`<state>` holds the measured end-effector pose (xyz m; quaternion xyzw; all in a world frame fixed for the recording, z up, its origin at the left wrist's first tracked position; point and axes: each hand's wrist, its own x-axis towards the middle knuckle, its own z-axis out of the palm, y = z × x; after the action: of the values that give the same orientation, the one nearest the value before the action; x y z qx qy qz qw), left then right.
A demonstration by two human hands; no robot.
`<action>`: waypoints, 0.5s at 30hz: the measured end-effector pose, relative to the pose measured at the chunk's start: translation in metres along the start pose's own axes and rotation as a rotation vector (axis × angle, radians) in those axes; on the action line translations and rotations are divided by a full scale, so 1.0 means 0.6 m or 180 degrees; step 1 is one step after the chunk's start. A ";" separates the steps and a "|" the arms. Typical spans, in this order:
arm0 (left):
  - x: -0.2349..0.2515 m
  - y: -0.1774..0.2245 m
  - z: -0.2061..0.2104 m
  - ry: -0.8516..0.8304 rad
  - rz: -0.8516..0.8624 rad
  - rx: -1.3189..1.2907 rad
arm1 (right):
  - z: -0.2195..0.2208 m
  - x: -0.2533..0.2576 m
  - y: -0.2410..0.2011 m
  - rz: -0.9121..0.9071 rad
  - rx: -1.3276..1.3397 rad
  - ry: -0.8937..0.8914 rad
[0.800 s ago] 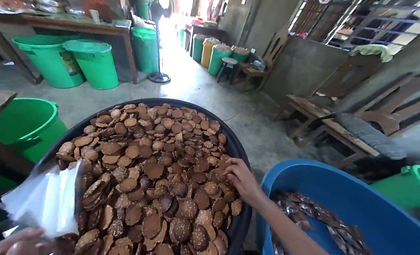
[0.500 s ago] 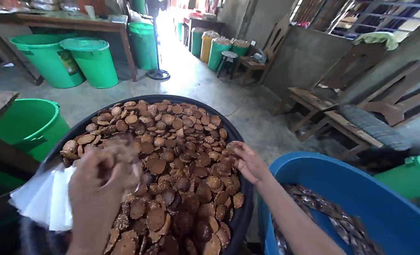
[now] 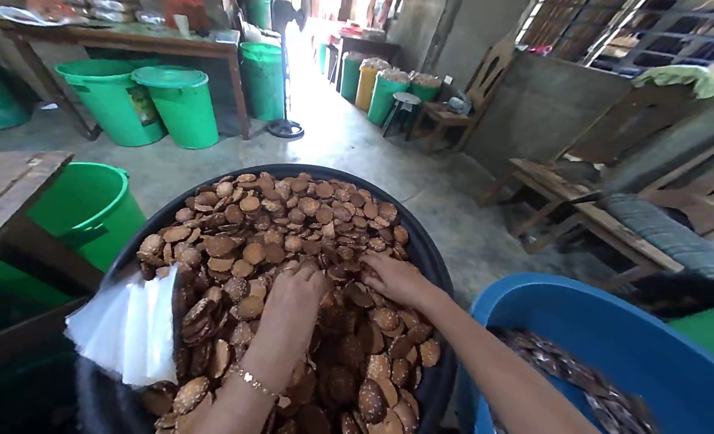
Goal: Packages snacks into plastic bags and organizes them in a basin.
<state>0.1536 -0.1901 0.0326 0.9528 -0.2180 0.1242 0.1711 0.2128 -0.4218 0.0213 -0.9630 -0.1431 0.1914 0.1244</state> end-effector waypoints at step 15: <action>0.006 0.016 0.010 -0.0220 -0.0037 -0.0462 | 0.041 -0.081 -0.028 -0.0677 0.5765 0.0624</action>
<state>0.1536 -0.2019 0.0309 0.9428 -0.2266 0.0742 0.2329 0.1557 -0.4171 0.0202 -0.4913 -0.0151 0.1354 0.8602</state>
